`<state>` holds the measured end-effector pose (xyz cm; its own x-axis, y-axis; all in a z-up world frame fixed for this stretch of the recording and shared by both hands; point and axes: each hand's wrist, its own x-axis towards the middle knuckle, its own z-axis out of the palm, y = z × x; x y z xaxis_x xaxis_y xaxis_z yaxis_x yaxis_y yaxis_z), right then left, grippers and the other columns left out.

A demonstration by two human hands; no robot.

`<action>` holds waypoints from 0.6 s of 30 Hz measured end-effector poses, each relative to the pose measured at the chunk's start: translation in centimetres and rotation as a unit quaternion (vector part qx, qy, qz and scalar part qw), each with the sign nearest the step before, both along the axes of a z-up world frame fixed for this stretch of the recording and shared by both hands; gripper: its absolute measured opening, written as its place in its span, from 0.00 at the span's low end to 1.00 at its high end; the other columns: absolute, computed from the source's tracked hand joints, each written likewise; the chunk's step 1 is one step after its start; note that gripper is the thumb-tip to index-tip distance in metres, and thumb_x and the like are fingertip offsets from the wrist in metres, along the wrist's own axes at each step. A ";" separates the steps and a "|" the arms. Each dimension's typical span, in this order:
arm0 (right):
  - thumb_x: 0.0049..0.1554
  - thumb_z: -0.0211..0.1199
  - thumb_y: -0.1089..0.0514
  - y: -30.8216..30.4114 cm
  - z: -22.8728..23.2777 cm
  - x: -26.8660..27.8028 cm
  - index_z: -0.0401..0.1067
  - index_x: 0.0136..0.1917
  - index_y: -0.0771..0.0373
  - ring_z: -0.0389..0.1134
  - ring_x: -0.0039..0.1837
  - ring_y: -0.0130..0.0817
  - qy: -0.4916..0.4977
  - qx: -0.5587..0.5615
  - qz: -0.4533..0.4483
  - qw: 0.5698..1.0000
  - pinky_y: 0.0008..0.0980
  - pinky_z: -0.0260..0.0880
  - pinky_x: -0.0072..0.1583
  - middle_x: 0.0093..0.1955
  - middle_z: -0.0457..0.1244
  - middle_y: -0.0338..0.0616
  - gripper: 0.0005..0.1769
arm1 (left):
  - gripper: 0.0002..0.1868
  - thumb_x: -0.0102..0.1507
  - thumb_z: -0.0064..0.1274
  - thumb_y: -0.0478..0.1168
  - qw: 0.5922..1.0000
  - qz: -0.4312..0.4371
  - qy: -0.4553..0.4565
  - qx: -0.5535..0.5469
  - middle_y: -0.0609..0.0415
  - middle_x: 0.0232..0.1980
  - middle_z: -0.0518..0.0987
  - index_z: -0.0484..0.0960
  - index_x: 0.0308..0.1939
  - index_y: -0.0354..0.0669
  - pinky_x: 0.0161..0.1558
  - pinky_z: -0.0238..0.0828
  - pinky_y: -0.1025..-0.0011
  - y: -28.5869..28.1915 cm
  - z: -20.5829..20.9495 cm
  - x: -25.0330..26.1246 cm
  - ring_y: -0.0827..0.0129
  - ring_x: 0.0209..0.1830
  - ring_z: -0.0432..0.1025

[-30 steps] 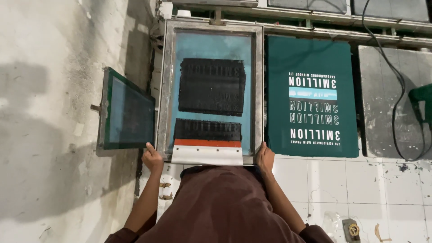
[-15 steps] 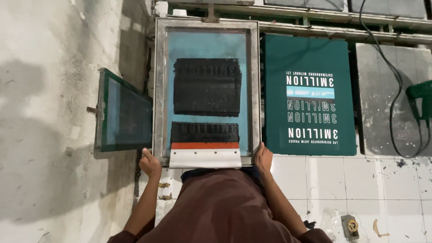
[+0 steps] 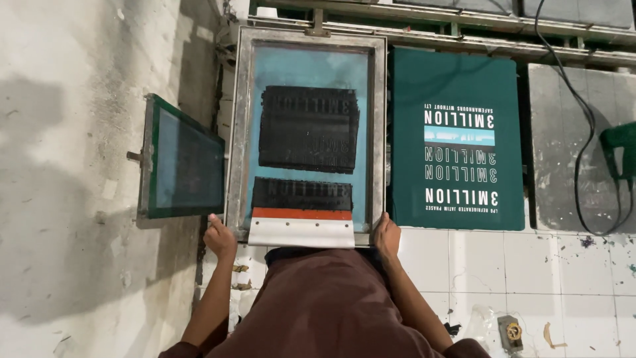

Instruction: The person aligns a green t-shirt under a screen printing frame, then uses a squeegee to pull black ink across the screen to print a design. After printing, the person uses a heat gun to dry the ink on the t-shirt.

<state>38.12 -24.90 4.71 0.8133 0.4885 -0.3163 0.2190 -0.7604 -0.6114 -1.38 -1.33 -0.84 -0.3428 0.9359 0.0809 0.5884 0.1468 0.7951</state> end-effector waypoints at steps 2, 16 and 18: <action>0.71 0.35 0.41 0.5 0.4 0.1 0.73 0.35 0.73 0.68 0.52 0.74 0.000 0.005 0.006 1.000 0.64 0.65 0.53 0.40 0.68 0.71 0.41 | 0.41 0.81 0.37 0.51 1.000 0.000 0.000 0.003 0.38 0.14 0.63 0.71 0.15 0.31 0.32 0.58 0.59 0.1 0.7 0.4 0.47 0.17 0.56; 0.70 0.37 0.36 1.3 0.9 1.2 0.77 0.40 0.72 0.70 0.54 0.73 0.006 -0.061 0.041 0.997 0.66 0.66 0.56 0.42 0.69 0.72 0.42 | 0.40 0.82 0.38 0.50 0.999 -0.035 0.009 0.013 0.38 0.17 0.64 0.75 0.18 0.31 0.33 0.58 0.62 -0.3 1.6 -0.6 0.57 0.20 0.61; 0.69 0.37 0.33 1.0 2.0 1.1 0.77 0.44 0.70 0.68 0.58 0.73 0.060 -0.042 0.041 0.996 0.65 0.66 0.60 0.47 0.69 0.71 0.42 | 0.42 0.83 0.35 0.52 0.998 -0.047 -0.029 -0.020 0.45 0.15 0.63 0.68 0.15 0.37 0.33 0.55 0.64 -0.2 1.5 -1.1 0.66 0.21 0.55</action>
